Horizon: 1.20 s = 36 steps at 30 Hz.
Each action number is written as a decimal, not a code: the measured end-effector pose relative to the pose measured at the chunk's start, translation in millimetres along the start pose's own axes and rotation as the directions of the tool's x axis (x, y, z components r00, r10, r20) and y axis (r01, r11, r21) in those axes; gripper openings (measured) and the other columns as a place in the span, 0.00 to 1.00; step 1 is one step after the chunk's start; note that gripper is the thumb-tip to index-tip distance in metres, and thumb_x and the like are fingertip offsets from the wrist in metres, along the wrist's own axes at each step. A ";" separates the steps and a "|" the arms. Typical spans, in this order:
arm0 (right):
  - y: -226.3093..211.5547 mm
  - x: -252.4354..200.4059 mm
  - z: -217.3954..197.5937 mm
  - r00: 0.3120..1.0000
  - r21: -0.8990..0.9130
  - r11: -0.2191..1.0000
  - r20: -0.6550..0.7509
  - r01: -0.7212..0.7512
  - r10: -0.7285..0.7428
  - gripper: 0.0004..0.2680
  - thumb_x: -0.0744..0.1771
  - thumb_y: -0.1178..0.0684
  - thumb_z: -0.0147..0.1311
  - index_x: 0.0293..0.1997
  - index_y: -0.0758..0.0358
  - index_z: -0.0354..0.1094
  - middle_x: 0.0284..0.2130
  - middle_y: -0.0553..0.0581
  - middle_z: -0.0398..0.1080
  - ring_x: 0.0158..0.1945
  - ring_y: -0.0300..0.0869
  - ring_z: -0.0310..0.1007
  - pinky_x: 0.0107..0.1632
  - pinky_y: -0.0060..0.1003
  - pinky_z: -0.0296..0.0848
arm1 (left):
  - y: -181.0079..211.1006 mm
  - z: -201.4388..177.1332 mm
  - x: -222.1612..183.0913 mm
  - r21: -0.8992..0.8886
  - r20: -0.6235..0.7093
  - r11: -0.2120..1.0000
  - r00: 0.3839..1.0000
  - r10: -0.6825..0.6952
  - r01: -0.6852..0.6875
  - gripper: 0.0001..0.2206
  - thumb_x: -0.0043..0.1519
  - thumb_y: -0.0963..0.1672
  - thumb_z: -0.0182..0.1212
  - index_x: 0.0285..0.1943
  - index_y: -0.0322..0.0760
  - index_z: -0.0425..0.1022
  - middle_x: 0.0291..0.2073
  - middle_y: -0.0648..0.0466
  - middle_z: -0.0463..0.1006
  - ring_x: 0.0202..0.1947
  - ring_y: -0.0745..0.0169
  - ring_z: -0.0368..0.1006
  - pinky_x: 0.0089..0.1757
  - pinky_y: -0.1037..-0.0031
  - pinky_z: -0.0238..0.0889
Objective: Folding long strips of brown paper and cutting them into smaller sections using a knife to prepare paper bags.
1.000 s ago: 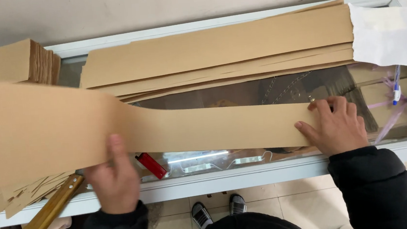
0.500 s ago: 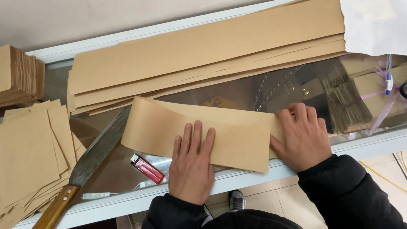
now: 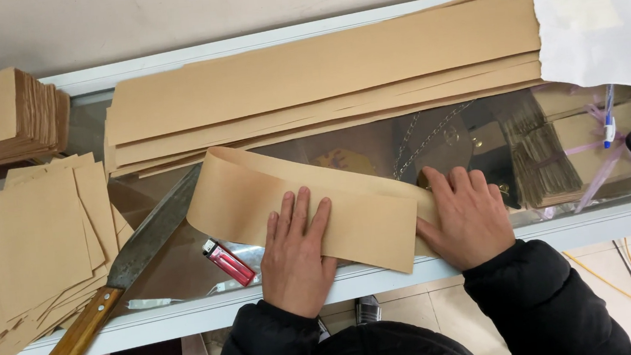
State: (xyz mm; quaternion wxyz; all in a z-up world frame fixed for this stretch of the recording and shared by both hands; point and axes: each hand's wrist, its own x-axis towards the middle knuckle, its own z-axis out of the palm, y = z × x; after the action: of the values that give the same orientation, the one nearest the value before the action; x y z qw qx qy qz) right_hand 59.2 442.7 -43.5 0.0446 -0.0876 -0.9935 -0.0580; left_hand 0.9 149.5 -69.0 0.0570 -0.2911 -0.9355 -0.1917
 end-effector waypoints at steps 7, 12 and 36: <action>25.3 4.9 -10.5 0.967 0.359 0.919 0.242 -0.162 0.076 0.23 0.66 0.24 0.62 0.52 0.53 0.77 0.49 0.60 0.68 0.59 0.58 0.68 0.68 0.52 0.67 | -0.7 2.8 -1.8 -0.010 -0.047 1.000 0.999 -0.003 0.003 0.41 0.51 0.43 0.69 0.82 0.46 0.69 0.85 0.44 0.62 0.85 0.38 0.53 0.75 0.43 0.49; 31.4 0.2 -42.1 0.805 0.822 -0.070 0.568 -0.565 0.174 0.14 0.71 0.58 0.61 0.65 0.70 0.76 0.40 0.68 0.85 0.45 0.50 0.83 0.49 0.46 0.81 | 0.1 1.3 -2.7 0.025 -0.031 1.000 1.000 0.005 -0.004 0.40 0.54 0.41 0.67 0.83 0.45 0.67 0.85 0.42 0.60 0.85 0.37 0.51 0.75 0.43 0.47; 3.4 18.5 -38.2 0.657 0.659 -0.028 0.752 -0.752 0.052 0.17 0.70 0.54 0.61 0.63 0.77 0.81 0.48 0.73 0.87 0.48 0.55 0.87 0.51 0.50 0.87 | 33.8 -2.6 10.4 0.000 0.097 0.995 0.990 0.097 -0.098 0.53 0.68 0.69 0.53 0.89 0.29 0.50 0.90 0.41 0.48 0.90 0.46 0.37 0.78 0.49 0.32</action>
State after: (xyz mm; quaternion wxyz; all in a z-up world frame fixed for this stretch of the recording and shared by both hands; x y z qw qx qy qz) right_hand 44.6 444.4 -3.5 -0.1660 -0.3541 -0.6601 0.6413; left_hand 11.5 179.5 -53.4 0.0214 -0.3454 -0.9223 -0.1722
